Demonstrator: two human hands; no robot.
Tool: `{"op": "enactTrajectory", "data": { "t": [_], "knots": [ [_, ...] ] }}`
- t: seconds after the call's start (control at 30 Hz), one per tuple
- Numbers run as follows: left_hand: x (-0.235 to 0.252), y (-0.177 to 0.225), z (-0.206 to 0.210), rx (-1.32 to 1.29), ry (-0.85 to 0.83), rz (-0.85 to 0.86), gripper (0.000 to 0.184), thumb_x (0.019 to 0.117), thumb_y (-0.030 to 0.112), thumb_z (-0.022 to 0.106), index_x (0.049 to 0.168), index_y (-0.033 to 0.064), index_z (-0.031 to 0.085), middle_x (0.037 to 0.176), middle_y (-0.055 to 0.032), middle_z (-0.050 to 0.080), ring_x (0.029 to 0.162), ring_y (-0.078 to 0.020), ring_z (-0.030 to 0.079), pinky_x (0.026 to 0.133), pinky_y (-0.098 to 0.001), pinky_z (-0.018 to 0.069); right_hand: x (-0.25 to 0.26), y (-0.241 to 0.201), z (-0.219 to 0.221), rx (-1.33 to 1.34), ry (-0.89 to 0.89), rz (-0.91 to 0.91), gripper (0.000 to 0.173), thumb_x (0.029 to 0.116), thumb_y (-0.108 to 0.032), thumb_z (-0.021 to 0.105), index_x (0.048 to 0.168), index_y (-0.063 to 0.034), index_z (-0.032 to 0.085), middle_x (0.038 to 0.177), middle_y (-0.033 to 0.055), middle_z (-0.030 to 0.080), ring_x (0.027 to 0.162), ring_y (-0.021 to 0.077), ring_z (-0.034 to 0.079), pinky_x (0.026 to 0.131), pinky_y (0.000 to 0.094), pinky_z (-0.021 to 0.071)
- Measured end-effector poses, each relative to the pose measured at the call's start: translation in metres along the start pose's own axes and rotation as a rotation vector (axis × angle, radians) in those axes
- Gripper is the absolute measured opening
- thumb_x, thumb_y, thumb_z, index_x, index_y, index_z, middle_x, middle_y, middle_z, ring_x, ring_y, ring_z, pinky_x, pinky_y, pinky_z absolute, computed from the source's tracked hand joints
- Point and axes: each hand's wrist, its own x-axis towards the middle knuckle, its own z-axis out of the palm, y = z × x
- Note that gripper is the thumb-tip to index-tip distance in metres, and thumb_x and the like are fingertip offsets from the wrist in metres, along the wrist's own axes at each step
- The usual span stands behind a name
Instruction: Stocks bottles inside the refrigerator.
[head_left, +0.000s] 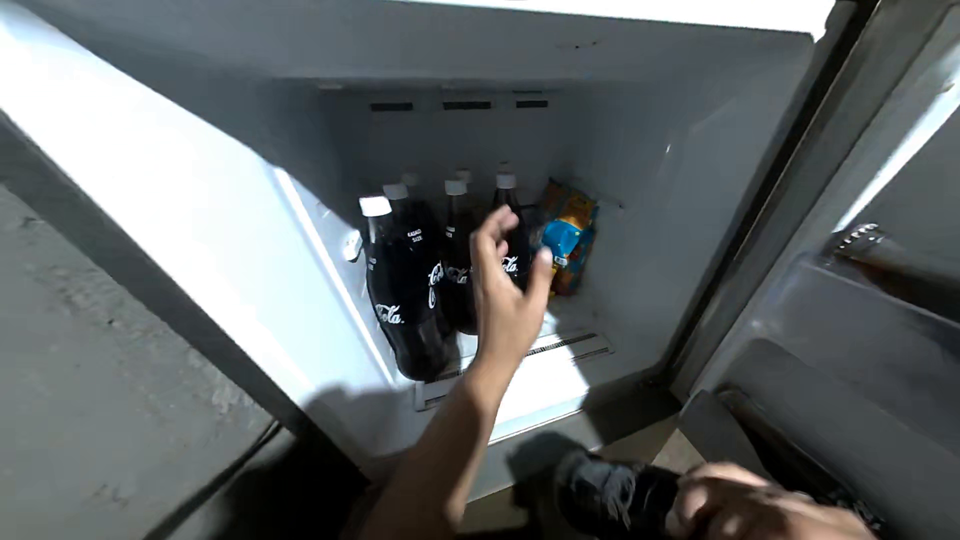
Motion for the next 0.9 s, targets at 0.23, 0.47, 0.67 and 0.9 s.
{"op": "enactTrajectory", "data": {
  "t": [0.23, 0.47, 0.67, 0.9],
  "knots": [
    [-0.113, -0.002, -0.063, 0.24, 0.148, 0.18, 0.024, 0.1006, 0.021, 0.055, 0.12, 0.0075, 0.059, 0.116, -0.0057, 0.061, 0.117, -0.0064, 0.057, 0.101, -0.0219, 0.0472, 0.127, 0.036, 0.05, 0.052, 0.228, -0.172, 0.021, 0.0991, -0.023, 0.062, 0.079, -0.0193, 0.069, 0.073, -0.0046, 0.071, 0.068, 0.0098, 0.071, 0.068, 0.0293, 0.0636],
    [-0.139, -0.033, -0.082, 0.434, -0.056, -0.119, 0.036, 0.087, 0.016, 0.063, 0.121, 0.0058, 0.07, 0.13, -0.016, 0.059, 0.121, -0.0241, 0.057, 0.099, -0.0358, 0.0514, 0.228, 0.119, 0.115, -0.158, 0.245, 0.068, 0.022, 0.0933, -0.018, 0.066, 0.072, -0.0117, 0.065, 0.063, -0.0034, 0.069, 0.057, 0.0039, 0.066, 0.057, 0.0276, 0.0558],
    [-0.15, -0.053, -0.081, 0.548, -0.196, -0.196, 0.042, 0.0854, 0.022, 0.067, 0.126, 0.0097, 0.07, 0.139, -0.0176, 0.056, 0.125, -0.0327, 0.056, 0.101, -0.0438, 0.0505, 0.255, 0.145, 0.137, -0.267, 0.108, 0.427, 0.031, 0.0976, -0.027, 0.066, 0.072, -0.0103, 0.068, 0.066, -0.0002, 0.07, 0.06, 0.012, 0.064, 0.061, 0.0432, 0.0505],
    [-0.14, -0.066, -0.081, 0.744, -0.143, -0.13, 0.05, 0.0813, 0.012, 0.071, 0.13, 0.0042, 0.066, 0.141, -0.0241, 0.054, 0.122, -0.0458, 0.056, 0.098, -0.0551, 0.0501, 0.281, 0.157, 0.152, -0.263, 0.015, 0.571, 0.03, 0.0987, -0.032, 0.064, 0.079, -0.0099, 0.071, 0.069, 0.0017, 0.071, 0.063, 0.0165, 0.066, 0.062, 0.0483, 0.0505]
  ]
}}
